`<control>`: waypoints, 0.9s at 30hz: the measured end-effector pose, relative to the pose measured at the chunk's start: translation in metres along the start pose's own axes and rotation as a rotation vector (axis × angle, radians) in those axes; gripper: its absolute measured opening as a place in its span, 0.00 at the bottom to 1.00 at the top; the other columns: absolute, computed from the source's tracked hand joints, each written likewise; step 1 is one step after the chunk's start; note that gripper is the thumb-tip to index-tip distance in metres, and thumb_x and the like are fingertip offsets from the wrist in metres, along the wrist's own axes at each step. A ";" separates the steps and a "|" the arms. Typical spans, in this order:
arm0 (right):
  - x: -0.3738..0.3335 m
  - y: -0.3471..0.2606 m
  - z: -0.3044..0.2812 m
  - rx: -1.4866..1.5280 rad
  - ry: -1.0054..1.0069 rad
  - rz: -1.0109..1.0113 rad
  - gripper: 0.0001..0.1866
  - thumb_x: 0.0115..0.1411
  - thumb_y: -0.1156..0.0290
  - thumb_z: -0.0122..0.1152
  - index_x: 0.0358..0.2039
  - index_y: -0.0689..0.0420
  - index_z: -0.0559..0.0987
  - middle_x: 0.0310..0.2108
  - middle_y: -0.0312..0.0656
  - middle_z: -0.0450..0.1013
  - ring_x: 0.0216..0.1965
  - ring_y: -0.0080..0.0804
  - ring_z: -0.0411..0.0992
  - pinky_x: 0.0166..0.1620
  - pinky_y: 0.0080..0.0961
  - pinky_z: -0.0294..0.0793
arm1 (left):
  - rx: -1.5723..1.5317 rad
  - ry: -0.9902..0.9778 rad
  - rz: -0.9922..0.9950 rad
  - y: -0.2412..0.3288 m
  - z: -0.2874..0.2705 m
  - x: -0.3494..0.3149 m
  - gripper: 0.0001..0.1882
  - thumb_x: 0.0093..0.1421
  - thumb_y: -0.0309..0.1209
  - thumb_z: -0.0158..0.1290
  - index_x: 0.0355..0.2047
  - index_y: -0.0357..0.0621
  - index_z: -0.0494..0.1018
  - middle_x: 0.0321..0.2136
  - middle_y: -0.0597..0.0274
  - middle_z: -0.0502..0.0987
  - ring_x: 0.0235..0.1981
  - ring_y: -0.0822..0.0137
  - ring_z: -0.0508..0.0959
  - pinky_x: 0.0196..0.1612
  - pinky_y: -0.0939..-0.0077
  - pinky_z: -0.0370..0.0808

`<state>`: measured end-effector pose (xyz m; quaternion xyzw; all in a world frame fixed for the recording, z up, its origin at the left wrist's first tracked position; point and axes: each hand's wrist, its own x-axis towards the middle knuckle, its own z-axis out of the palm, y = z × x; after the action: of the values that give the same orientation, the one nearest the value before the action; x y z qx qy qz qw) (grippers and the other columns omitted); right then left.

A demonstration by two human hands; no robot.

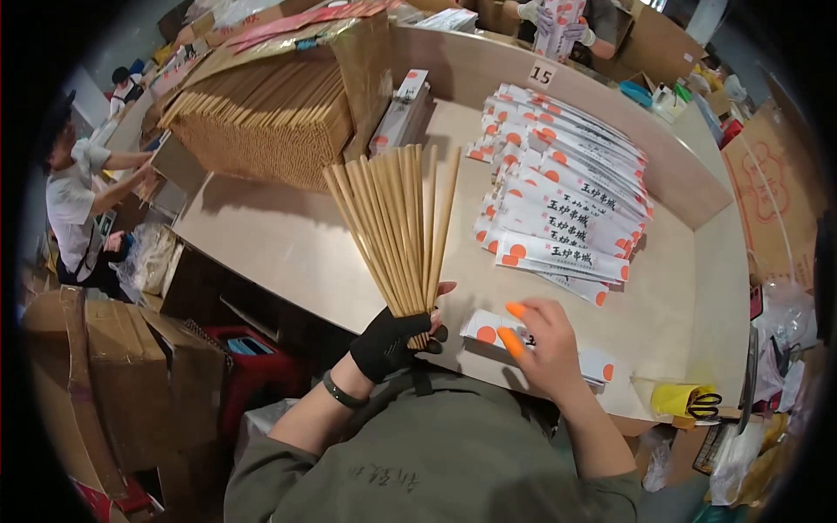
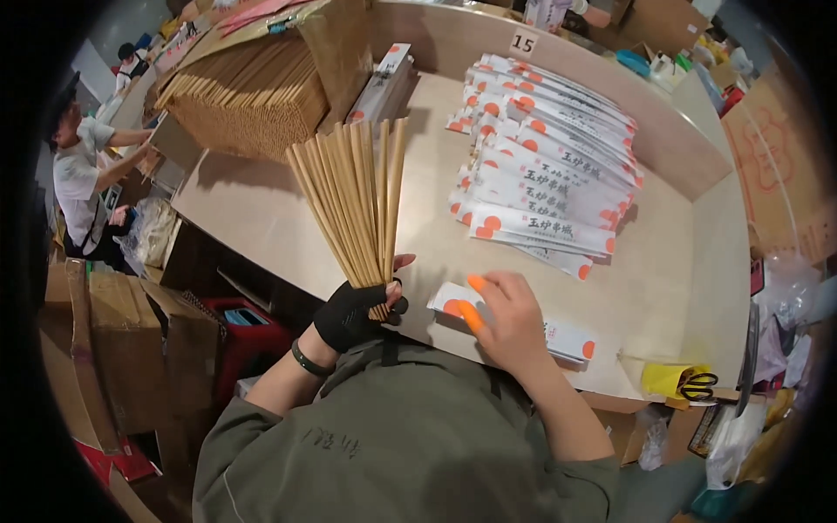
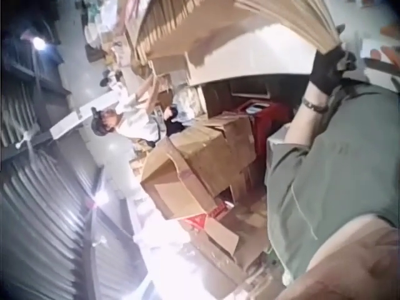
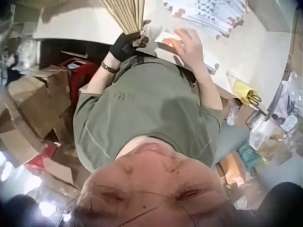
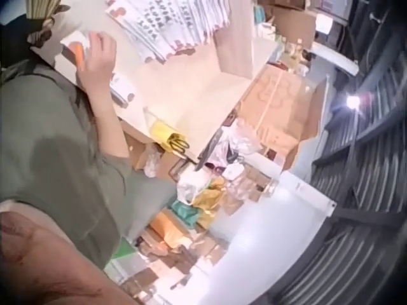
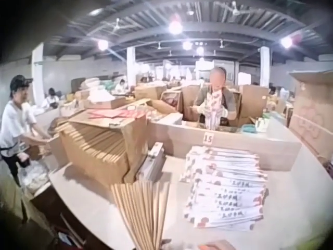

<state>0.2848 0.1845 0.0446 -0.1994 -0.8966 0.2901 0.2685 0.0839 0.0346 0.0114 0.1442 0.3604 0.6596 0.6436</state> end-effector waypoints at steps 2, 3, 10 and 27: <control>-0.021 0.010 -0.001 -0.225 -0.131 -0.087 0.18 0.47 0.72 0.68 0.40 0.62 0.77 0.40 0.48 0.71 0.41 0.46 0.70 0.44 0.35 0.71 | -0.076 -0.013 -0.003 -0.005 -0.003 -0.002 0.32 0.61 0.30 0.54 0.63 0.39 0.55 0.27 0.71 0.70 0.28 0.78 0.69 0.31 0.85 0.67; -0.023 0.007 0.000 -0.224 -0.138 -0.083 0.18 0.47 0.72 0.68 0.40 0.62 0.77 0.40 0.48 0.71 0.41 0.46 0.70 0.44 0.35 0.71 | -0.062 0.036 0.010 -0.008 -0.003 -0.001 0.34 0.59 0.31 0.57 0.63 0.39 0.57 0.26 0.71 0.71 0.27 0.78 0.69 0.29 0.86 0.66; -0.047 0.017 0.031 -0.483 -0.160 -0.275 0.14 0.45 0.79 0.61 0.35 0.68 0.77 0.37 0.48 0.71 0.36 0.41 0.71 0.37 0.33 0.73 | 0.241 0.366 0.142 -0.016 0.004 0.005 0.23 0.59 0.30 0.55 0.54 0.36 0.67 0.31 0.67 0.74 0.30 0.78 0.72 0.29 0.88 0.65; -0.044 0.027 0.021 -0.182 -0.047 -0.207 0.13 0.48 0.75 0.68 0.37 0.59 0.80 0.29 0.39 0.72 0.30 0.36 0.71 0.32 0.29 0.72 | -0.185 0.273 -0.068 -0.020 -0.019 -0.016 0.11 0.61 0.30 0.53 0.43 0.39 0.72 0.32 0.59 0.78 0.29 0.69 0.75 0.28 0.80 0.71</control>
<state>0.3120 0.1740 -0.0027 -0.1227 -0.9410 0.1831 0.2568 0.0886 0.0124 -0.0110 -0.0188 0.3868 0.6813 0.6212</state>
